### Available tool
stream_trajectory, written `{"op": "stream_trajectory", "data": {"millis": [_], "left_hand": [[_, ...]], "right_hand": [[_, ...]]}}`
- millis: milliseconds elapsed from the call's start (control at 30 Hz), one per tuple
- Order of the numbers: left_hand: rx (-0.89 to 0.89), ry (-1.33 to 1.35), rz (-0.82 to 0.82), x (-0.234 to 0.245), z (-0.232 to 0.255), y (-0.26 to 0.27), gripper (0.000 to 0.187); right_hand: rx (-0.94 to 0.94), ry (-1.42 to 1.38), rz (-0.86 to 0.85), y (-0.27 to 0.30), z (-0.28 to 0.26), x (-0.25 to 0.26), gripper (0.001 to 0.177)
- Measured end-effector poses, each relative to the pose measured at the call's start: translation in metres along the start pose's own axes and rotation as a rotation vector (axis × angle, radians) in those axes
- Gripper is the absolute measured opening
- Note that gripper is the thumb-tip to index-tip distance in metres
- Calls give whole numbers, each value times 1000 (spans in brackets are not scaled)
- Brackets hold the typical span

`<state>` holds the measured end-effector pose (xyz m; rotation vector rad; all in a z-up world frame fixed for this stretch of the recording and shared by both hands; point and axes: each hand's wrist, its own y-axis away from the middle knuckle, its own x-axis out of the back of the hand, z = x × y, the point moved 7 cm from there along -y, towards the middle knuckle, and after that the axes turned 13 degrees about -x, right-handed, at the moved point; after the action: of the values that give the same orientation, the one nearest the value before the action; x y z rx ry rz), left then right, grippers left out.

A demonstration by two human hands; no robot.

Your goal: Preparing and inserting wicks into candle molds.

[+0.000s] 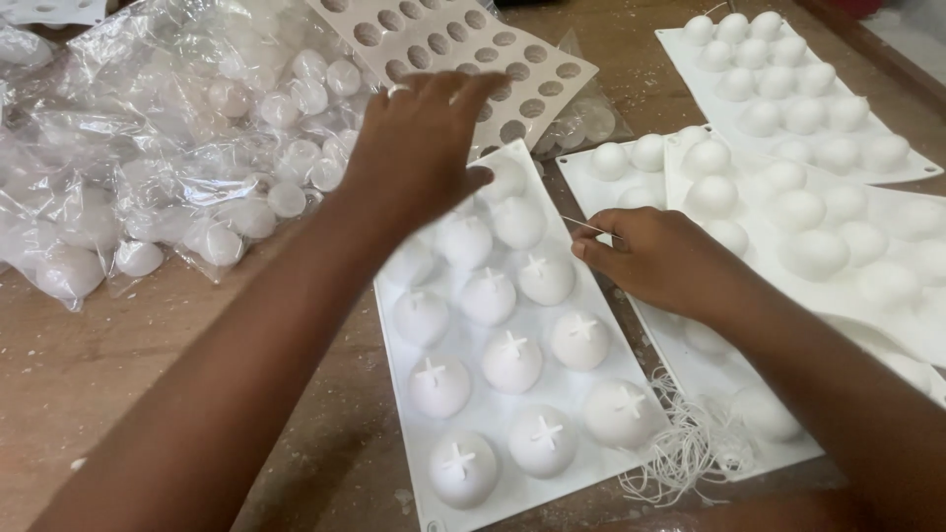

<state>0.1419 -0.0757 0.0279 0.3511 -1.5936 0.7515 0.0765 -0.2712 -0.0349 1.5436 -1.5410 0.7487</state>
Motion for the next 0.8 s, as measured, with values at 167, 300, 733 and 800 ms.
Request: {"op": "stream_trajectory", "data": {"millis": [167,300,733,800], "left_hand": [[-266,360,97,1,113,101,43],[-414,334,212,-3,137,136,50],[-387,401,138,-8,137,138,46],[-389,415,133,-8,137,136,46]], "right_hand": [[-143,80,178,26,-23,30,31],[65,61,272,13,-25,28,29],[335,161,332,-17,-58,3,30],[299,137,311,-20,-55,5,29]]}}
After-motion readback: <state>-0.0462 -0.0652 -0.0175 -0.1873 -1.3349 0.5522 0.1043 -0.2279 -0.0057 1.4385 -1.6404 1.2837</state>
